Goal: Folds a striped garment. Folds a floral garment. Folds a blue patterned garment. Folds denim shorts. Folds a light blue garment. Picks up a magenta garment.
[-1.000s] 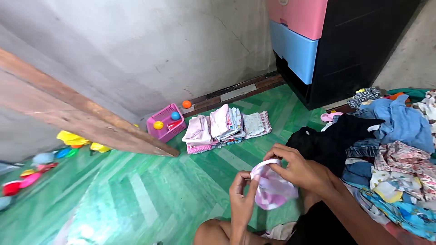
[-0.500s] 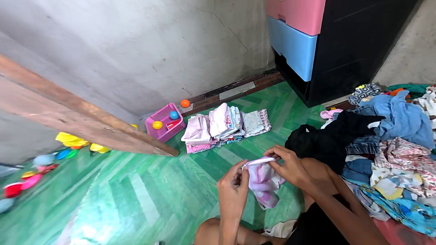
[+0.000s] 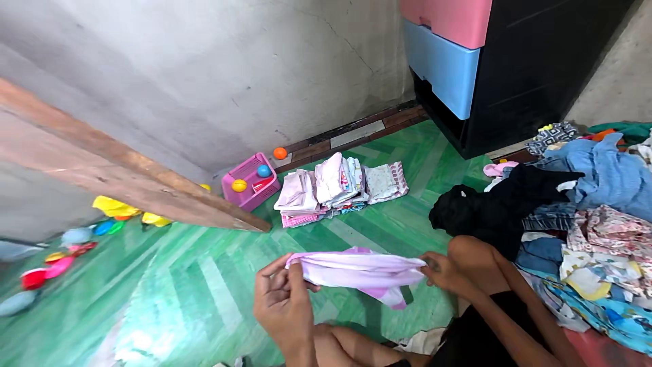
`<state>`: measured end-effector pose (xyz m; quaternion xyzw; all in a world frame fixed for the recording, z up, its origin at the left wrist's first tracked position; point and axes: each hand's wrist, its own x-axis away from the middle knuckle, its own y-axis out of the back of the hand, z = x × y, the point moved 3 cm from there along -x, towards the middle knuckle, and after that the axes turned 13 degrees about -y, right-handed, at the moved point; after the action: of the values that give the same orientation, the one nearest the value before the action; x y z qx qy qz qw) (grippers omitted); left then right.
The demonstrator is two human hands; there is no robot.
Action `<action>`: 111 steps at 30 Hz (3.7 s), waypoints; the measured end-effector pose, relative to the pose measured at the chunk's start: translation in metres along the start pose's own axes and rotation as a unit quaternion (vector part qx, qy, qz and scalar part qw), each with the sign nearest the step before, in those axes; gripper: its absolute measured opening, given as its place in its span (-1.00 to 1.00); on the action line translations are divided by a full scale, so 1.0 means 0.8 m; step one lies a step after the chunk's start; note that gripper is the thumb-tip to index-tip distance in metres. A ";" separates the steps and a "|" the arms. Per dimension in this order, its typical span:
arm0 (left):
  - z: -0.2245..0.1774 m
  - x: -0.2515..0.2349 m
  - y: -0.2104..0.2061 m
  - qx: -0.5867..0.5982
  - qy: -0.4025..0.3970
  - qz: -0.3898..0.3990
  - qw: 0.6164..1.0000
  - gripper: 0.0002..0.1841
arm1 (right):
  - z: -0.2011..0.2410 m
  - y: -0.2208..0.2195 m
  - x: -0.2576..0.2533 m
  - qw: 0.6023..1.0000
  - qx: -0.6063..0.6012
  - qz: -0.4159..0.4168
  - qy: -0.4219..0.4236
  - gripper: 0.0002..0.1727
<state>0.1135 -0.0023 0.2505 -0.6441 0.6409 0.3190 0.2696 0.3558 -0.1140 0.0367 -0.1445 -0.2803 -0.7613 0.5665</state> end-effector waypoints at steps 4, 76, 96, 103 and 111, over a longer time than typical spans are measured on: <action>0.042 0.012 0.036 -0.084 0.024 -0.026 0.996 -0.88 | 0.051 0.058 0.033 0.985 -0.169 0.032 0.005 -0.67; 0.292 0.257 0.012 -0.147 0.431 0.107 0.884 0.15 | -0.014 -0.032 -0.093 0.882 0.445 0.101 -0.119 -0.55; 0.285 0.268 -0.006 -0.132 0.421 0.158 0.883 -0.04 | -0.021 -0.022 -0.151 0.941 0.297 -0.075 -0.146 -0.46; 0.297 0.264 -0.008 -0.066 0.434 0.189 0.878 -0.28 | -0.026 -0.025 -0.152 0.943 0.292 -0.050 -0.151 -0.52; 0.301 0.261 0.000 -0.071 0.419 0.130 0.896 -0.72 | -0.017 -0.001 -0.146 0.961 0.182 -0.158 -0.138 -0.48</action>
<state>0.0929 0.0434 -0.0647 -0.6468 0.7478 0.0963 -0.1148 0.3937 -0.0308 -0.0374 -0.0969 -0.5087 -0.7498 0.4118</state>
